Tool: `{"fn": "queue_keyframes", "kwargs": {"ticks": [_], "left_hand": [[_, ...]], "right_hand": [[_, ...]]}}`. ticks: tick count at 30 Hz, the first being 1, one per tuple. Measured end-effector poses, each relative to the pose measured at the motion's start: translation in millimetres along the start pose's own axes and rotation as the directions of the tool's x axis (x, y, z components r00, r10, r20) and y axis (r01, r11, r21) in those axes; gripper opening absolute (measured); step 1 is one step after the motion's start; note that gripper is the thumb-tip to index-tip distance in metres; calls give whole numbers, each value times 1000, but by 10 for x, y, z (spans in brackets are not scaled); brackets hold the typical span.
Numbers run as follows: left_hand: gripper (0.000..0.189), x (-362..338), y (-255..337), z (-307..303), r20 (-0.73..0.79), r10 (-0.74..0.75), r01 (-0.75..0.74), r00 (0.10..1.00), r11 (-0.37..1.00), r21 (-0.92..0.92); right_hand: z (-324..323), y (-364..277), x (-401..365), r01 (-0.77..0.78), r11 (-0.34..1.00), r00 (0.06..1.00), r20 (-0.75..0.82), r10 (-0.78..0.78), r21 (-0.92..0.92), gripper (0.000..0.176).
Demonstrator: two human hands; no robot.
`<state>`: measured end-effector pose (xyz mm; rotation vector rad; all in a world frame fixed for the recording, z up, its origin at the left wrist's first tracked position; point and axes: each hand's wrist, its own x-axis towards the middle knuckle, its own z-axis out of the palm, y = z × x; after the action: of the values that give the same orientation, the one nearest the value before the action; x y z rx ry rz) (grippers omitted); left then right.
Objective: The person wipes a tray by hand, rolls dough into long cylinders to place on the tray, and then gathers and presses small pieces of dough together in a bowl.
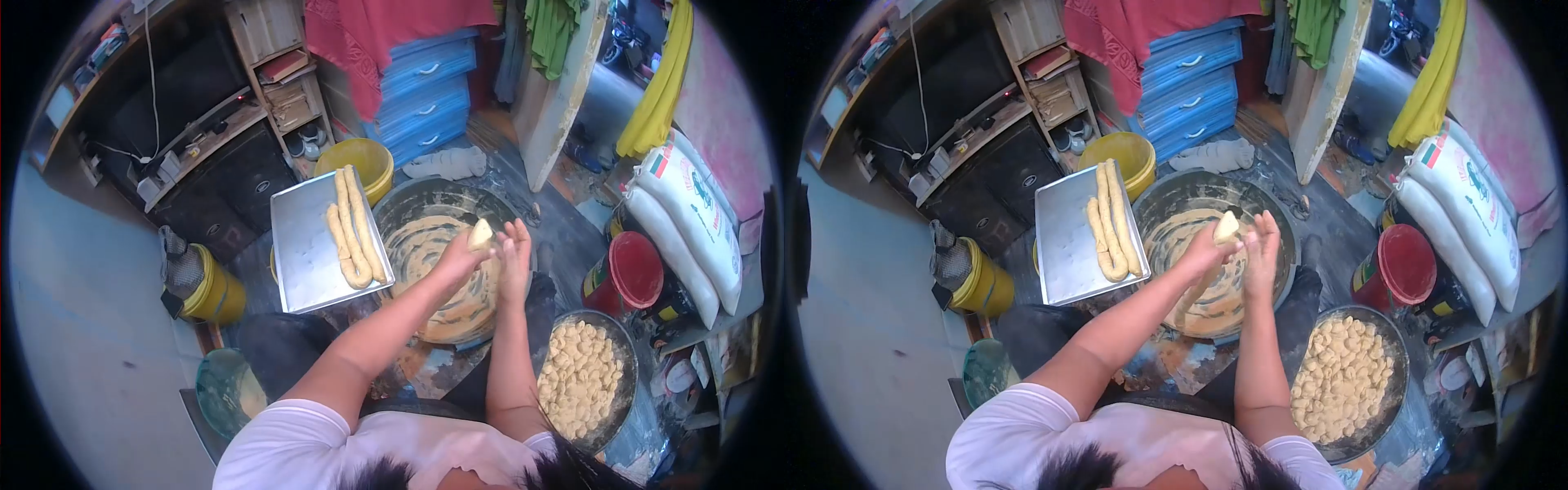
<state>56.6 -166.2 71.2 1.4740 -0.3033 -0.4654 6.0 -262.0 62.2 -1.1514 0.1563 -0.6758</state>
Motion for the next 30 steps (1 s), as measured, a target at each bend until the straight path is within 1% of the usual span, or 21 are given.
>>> {"fn": "queue_keyframes", "kwargs": {"ticks": [2, 4, 6, 7, 8, 10, 12, 13, 14, 15, 16, 17, 18, 20, 22, 24, 25, 27, 28, 29, 30], "left_hand": [[36, 63, 192, 29, -48, 242, -241, 969, 970, 28], [35, -16, 687, -9, -91, 239, -250, 967, 957, -148], [34, -54, 1114, -270, -122, 202, -223, 972, 953, -203], [33, -86, 1279, -403, -171, 243, -281, 955, 924, -259], [32, -116, 1384, -544, -221, 277, -337, 935, 887, -315], [31, -155, 1394, -870, -220, 342, -404, 913, 828, -389], [32, -211, 1156, -1112, -221, 324, -389, 920, 826, -407], [32, -240, 970, -1192, -231, 242, -321, 942, 847, -424], [33, -283, 809, -1250, -235, 158, -250, 959, 862, -442], [39, -351, 684, -1283, -269, 113, -224, 956, 875, -429], [39, -392, 547, -1334, -262, 104, -215, 959, 872, -440], [38, -424, 399, -1393, -261, 78, -188, 962, 882, -432], [37, -453, 263, -1452, -256, 51, -159, 965, 892, -423], [30, -510, 9, -1567, -226, 49, -141, 973, 899, -415], [19, -486, -189, -1632, -129, -149, 44, 980, 804, -593], [23, -526, -129, -1538, -99, -171, 92, 980, 840, -534], [26, -522, -105, -1483, -85, -185, 113, 979, 843, -526], [35, -462, -169, -1479, -16, -166, 134, 986, 845, -517], [35, -425, -260, -1449, -9, -169, 141, 986, 844, -518], [33, -422, -292, -1364, -140, -19, -35, 990, 925, -379], [32, -436, -313, -1283, -248, 148, -202, 958, 956, -211]], "right_hand": [[210, 179, -119, 114, 993, 992, 55, -112, -37, 53], [399, 83, -362, -148, 904, 974, 100, 203, -402, 51], [155, 600, -504, 154, 694, 924, 352, 152, -703, 41], [-12, 824, -564, 148, 604, 914, 341, 219, -783, 37], [-206, 1025, -605, 144, 500, 904, 319, 285, -854, 33], [-724, 1456, -604, 139, 473, 892, 318, 322, -870, 32], [-849, 1495, -621, 127, 444, 880, 308, 362, -887, 31], [-834, 1463, -612, -123, 560, 841, 214, 497, -820, 28], [-811, 1443, -596, -375, 615, 764, 144, 629, -694, 25], [-767, 1432, -592, -454, 760, 774, 217, 595, -466, 24], [-751, 1399, -548, -458, 753, 774, 204, 599, -472, 24], [-719, 1332, -492, -669, 729, 672, 301, 676, -142, 24], [-660, 1244, -428, -805, 562, 583, 427, 691, 190, 25], [-263, 750, -415, -820, 517, 571, 392, 721, 243, 41], [42, 387, -366, -752, 636, 617, 528, 584, 175, 59], [241, 182, -282, -709, 684, 595, 668, 447, 173, 73], [331, 105, -256, -705, 687, 603, 661, 447, 178, 73], [489, -29, -219, -729, 658, 535, 757, 374, 190, 70], [563, -92, -227, -727, 659, 541, 752, 378, 192, 70], [638, -146, -244, -698, 707, 543, 731, 414, 118, 67], [700, -185, -262, -666, 745, 542, 709, 450, 37, 65]]}}
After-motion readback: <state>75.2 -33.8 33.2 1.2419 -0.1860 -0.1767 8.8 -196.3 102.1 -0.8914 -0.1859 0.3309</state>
